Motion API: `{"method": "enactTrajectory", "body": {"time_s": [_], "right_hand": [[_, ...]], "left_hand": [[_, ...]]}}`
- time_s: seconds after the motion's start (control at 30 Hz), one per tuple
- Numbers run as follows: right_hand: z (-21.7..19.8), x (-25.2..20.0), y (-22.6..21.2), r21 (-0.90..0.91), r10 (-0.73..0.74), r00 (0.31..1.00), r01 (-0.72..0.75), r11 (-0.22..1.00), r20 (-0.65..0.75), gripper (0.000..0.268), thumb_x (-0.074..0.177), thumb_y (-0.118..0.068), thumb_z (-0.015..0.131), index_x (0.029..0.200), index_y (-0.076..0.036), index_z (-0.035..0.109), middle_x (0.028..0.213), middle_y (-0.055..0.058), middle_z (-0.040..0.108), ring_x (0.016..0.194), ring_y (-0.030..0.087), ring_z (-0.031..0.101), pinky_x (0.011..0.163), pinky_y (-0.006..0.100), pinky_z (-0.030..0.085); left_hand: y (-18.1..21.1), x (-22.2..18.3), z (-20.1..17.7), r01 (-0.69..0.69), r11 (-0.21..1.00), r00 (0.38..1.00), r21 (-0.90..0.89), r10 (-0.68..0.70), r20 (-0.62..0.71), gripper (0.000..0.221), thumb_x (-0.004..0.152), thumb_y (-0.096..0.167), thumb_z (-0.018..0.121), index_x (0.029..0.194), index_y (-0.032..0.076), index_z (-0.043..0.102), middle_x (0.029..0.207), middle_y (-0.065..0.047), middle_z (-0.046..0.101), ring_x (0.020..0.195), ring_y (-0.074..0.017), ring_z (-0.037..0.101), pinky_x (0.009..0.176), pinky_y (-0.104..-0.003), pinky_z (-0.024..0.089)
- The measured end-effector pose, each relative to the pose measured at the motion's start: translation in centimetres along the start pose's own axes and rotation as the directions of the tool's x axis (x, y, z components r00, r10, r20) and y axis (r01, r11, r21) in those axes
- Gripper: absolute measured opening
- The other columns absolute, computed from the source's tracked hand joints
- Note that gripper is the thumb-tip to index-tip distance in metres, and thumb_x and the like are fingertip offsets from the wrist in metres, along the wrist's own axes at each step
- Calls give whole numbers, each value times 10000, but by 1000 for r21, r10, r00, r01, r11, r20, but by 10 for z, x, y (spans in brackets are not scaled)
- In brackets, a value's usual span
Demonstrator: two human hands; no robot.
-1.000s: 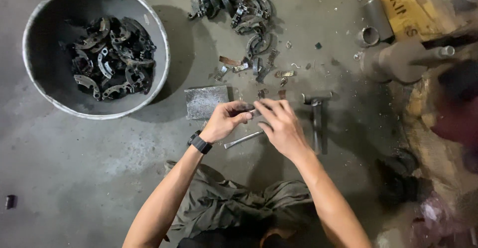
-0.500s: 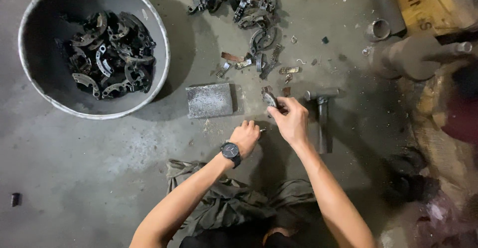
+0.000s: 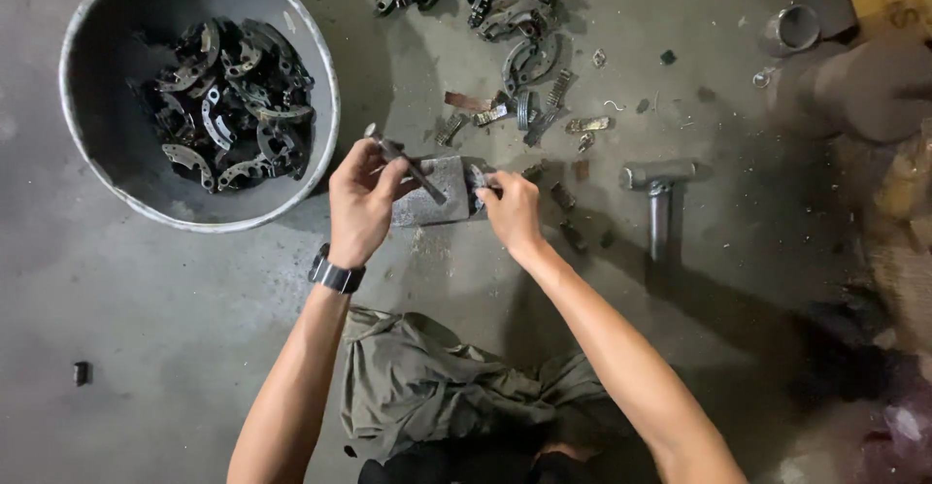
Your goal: Disassembling motorcycle brake shoes using a hammer and a punch on a metal block.
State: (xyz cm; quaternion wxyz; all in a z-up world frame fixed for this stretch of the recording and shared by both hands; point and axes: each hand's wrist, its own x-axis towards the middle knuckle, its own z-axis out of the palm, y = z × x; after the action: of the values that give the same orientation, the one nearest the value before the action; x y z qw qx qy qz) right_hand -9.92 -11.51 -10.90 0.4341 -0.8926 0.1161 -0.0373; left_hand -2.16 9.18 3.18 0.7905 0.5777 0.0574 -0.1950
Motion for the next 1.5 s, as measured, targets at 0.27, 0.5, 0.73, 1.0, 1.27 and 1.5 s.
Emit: {"method": "enactTrajectory", "body": {"time_s": [0.27,0.5,0.73,1.0,1.27,1.5], "right_hand": [[-94,2,1,181,253,967,-247,952,-10,335,904,-149,731,1222,-47,711,1042,135,774,875,216,754,774,351,613],[-194,-39,79,-443,208,896,-382,811,-393,717,715,-189,958,1263,113,607,1157,306,582,1091,469,588,869,554,495],[-177,-48,153,-257,494,846,-531,807,-200,562,832,-114,813,1326,41,593,1181,208,647,1025,339,679,874,488,543],[-199,-49,-10,367,426,898,-436,822,110,335,966,-63,599,1293,3,586,859,98,719,557,130,658,422,255,545],[-178,-62,-48,435,305,941,-338,834,147,459,992,-106,648,1418,38,553,854,52,672,614,77,605,475,229,481],[-175,-68,-47,439,325,928,-372,818,182,490,985,-100,644,1442,23,514,903,50,699,627,80,621,470,229,489]], "left_hand": [[-50,29,36,-245,858,968,451,191,163,255,916,-54,690,1163,-13,641,1015,-86,753,919,-162,716,826,-290,579],[-50,43,59,-454,635,862,625,134,489,170,902,-85,651,1041,-31,569,890,-232,612,767,-404,585,720,-348,538],[-60,45,64,-626,531,762,571,260,593,291,809,-39,648,1096,-23,600,931,-221,641,850,-442,640,727,-447,517],[-56,46,69,-575,540,773,615,113,624,207,913,23,672,962,-34,479,891,-226,578,842,-462,585,718,-466,489],[-60,45,65,-613,510,752,604,140,645,154,863,22,689,939,-21,562,895,-200,615,854,-444,621,721,-469,497],[-64,46,68,-613,519,744,596,123,657,156,861,23,697,948,-22,575,904,-193,621,860,-435,627,732,-468,506]]}}
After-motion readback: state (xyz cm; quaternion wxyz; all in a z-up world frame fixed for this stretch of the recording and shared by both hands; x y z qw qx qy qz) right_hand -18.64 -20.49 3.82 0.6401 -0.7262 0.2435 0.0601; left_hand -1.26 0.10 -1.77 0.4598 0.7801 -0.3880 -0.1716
